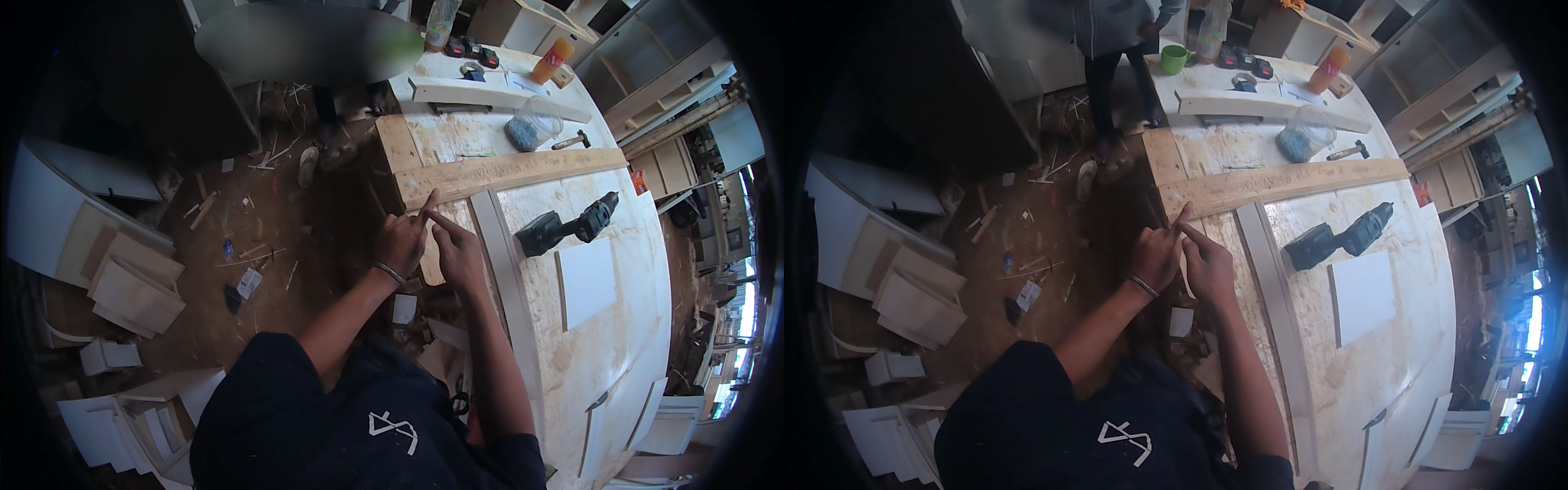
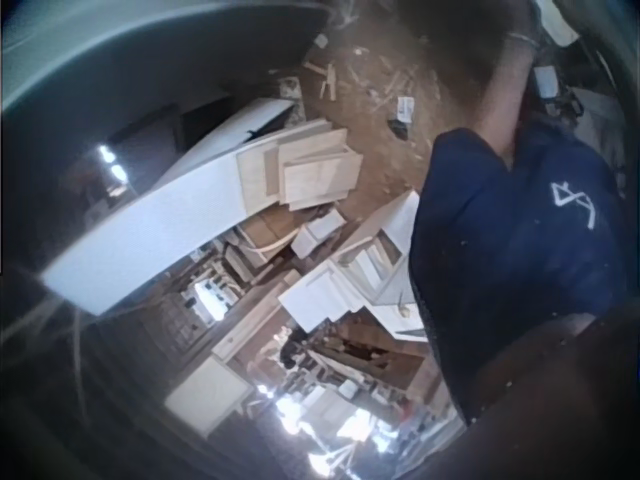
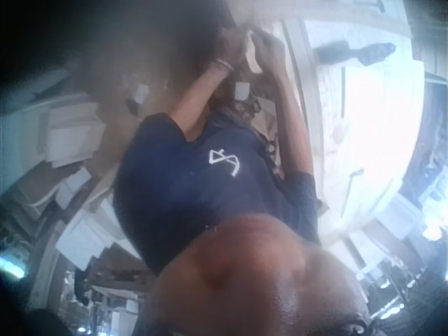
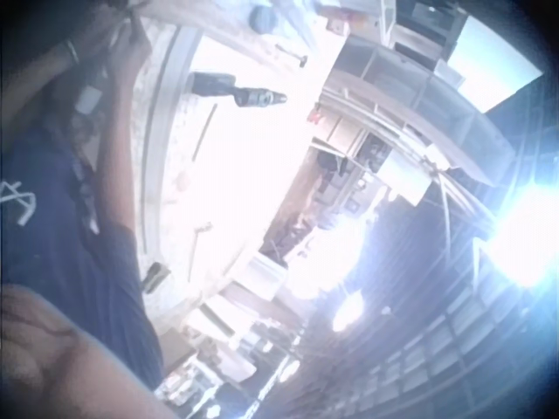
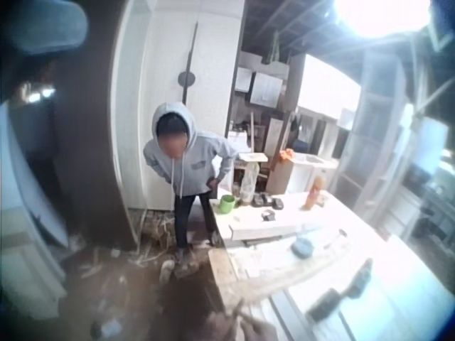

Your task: The person uses a pneumatic nail gun and a power drill to assemble wooden trim onto a larger board. They position the trim pieces, secure them with nails, and then drill holes to drive screws into the wood assembly.

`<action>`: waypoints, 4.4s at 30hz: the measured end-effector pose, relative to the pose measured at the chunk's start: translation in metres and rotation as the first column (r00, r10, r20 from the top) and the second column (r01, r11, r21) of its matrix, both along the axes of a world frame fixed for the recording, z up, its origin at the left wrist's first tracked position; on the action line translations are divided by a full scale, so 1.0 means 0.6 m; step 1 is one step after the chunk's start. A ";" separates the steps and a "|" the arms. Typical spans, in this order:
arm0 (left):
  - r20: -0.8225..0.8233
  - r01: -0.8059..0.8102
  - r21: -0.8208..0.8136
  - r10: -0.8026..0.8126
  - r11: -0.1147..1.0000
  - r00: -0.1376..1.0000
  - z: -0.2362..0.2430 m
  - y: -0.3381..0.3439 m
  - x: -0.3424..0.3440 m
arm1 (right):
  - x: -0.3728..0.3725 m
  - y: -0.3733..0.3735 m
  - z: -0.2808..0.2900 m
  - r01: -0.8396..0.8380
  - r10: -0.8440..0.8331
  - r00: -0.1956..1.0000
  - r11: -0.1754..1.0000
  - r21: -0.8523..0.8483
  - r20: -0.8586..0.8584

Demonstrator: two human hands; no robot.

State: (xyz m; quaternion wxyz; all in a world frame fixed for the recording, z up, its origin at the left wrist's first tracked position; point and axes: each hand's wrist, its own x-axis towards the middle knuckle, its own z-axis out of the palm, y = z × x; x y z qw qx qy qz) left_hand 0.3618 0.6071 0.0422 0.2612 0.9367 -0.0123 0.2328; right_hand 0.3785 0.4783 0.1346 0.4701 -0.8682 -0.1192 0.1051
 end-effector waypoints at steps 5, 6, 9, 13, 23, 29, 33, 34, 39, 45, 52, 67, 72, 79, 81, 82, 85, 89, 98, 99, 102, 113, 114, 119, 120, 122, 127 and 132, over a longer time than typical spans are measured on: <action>0.017 -0.003 0.001 0.003 1.000 1.000 0.009 -0.001 0.009 | 0.000 -0.010 0.002 0.014 -0.015 1.000 0.996 0.088 0.007; 0.000 0.002 0.008 -0.002 1.000 1.000 0.012 -0.002 0.011 | 0.000 -0.012 0.006 0.007 -0.008 1.000 0.996 0.090 0.010; 0.061 0.009 -0.022 -0.008 1.000 0.998 0.008 -0.010 0.017 | 0.001 -0.010 0.033 -0.003 0.010 0.997 0.995 0.095 -0.076; 0.066 0.028 -0.031 -0.026 0.999 0.997 0.019 -0.016 0.020 | 0.004 -0.026 0.022 0.006 0.002 0.999 0.990 0.140 -0.053; 0.010 0.089 -0.029 -0.088 0.996 0.996 0.024 -0.043 0.018 | -0.002 -0.056 0.017 0.100 -0.087 0.990 0.988 0.120 -0.111; 0.117 0.113 0.063 -0.120 0.992 0.986 0.005 -0.069 0.041 | -0.007 -0.080 0.030 0.103 -0.101 0.995 0.986 0.132 -0.021; -0.083 0.096 -0.030 -0.098 0.995 0.992 0.019 -0.099 0.047 | -0.021 -0.161 -0.046 0.275 -0.275 0.961 0.961 0.005 -0.018; -0.127 0.126 -0.078 -0.136 0.989 0.983 0.019 -0.104 0.044 | -0.038 -0.189 -0.058 0.310 -0.310 0.950 0.951 -0.013 -0.022; -0.165 0.346 -0.120 -0.362 0.931 0.917 -0.044 -0.126 0.064 | -0.179 -0.392 -0.156 0.556 -0.574 0.818 0.802 -0.218 -0.029; -0.145 0.751 -0.093 -0.755 0.654 0.639 -0.034 -0.292 0.047 | -0.328 -0.608 -0.186 0.603 -0.492 0.785 0.463 -0.649 0.377; -0.351 0.944 0.247 -0.887 0.220 0.299 -0.078 -0.527 0.027 | -0.342 -0.665 -0.181 0.385 -0.536 0.844 0.649 -0.656 -0.035; -0.209 0.924 0.339 -0.944 0.176 0.256 -0.088 -0.505 -0.002 | -0.422 -0.614 -0.242 0.723 -0.365 0.687 0.426 -0.544 0.628; 0.078 0.899 -0.199 -0.909 0.389 0.410 -0.032 -0.497 -0.009 | -0.430 -0.598 -0.233 0.731 -0.393 0.680 0.430 -0.530 0.619; 0.369 0.508 -0.411 -0.371 0.757 0.852 0.120 -0.447 -0.021 | -0.428 -0.592 -0.227 0.727 -0.447 0.686 0.423 -0.540 0.574; 0.417 0.442 -0.236 -0.321 0.865 0.850 0.123 -0.427 -0.015 | -0.426 -0.591 -0.231 0.724 -0.446 0.690 0.420 -0.547 0.570; 0.354 0.446 -0.229 -0.353 0.865 0.866 0.120 -0.414 -0.010 | -0.427 -0.592 -0.232 0.717 -0.442 0.697 0.423 -0.555 0.564; 0.330 0.330 -0.166 -0.263 0.929 0.907 0.112 -0.382 0.008 | -0.430 -0.591 -0.242 0.707 -0.450 0.706 0.404 -0.581 0.547; 0.229 0.257 -0.131 -0.222 0.958 0.948 0.093 -0.357 0.030 | -0.428 -0.590 -0.245 0.707 -0.438 0.705 0.388 -0.591 0.557; 0.201 0.200 -0.081 -0.181 0.976 0.963 0.080 -0.332 0.057 | -0.426 -0.582 -0.247 0.729 -0.420 0.684 0.376 -0.572 0.596; 0.201 0.198 -0.073 -0.180 0.977 0.963 0.078 -0.331 0.058 | -0.426 -0.581 -0.247 0.730 -0.424 0.683 0.376 -0.571 0.595; 0.205 0.198 -0.071 -0.180 0.978 0.962 0.076 -0.332 0.059 | -0.427 -0.581 -0.248 0.734 -0.434 0.679 0.372 -0.568 0.593; 0.251 0.218 -0.087 -0.191 0.972 0.949 0.064 -0.334 0.065 | -0.429 -0.577 -0.244 0.738 -0.439 0.675 0.382 -0.557 0.593; 0.255 0.223 -0.091 -0.194 0.971 0.948 0.064 -0.334 0.065 | -0.429 -0.576 -0.245 0.740 -0.436 0.673 0.379 -0.556 0.598; 0.206 0.220 -0.083 -0.199 0.972 0.958 0.067 -0.334 0.070 | -0.429 -0.578 -0.249 0.747 -0.430 0.665 0.369 -0.553 0.611; 0.187 0.212 -0.072 -0.196 0.975 0.963 0.066 -0.334 0.073 | -0.429 -0.578 -0.250 0.749 -0.432 0.663 0.372 -0.549 0.611; 0.157 0.205 -0.061 -0.193 0.977 0.969 0.064 -0.333 0.076 | -0.429 -0.577 -0.250 0.752 -0.437 0.659 0.377 -0.541 0.612; 0.103 0.186 -0.035 -0.182 0.982 0.978 0.053 -0.334 0.078 | -0.429 -0.575 -0.248 0.755 -0.443 0.656 0.370 -0.541 0.611; 0.119 0.181 -0.012 -0.178 0.983 0.977 0.039 -0.333 0.080 | -0.427 -0.573 -0.247 0.756 -0.455 0.654 0.375 -0.537 0.604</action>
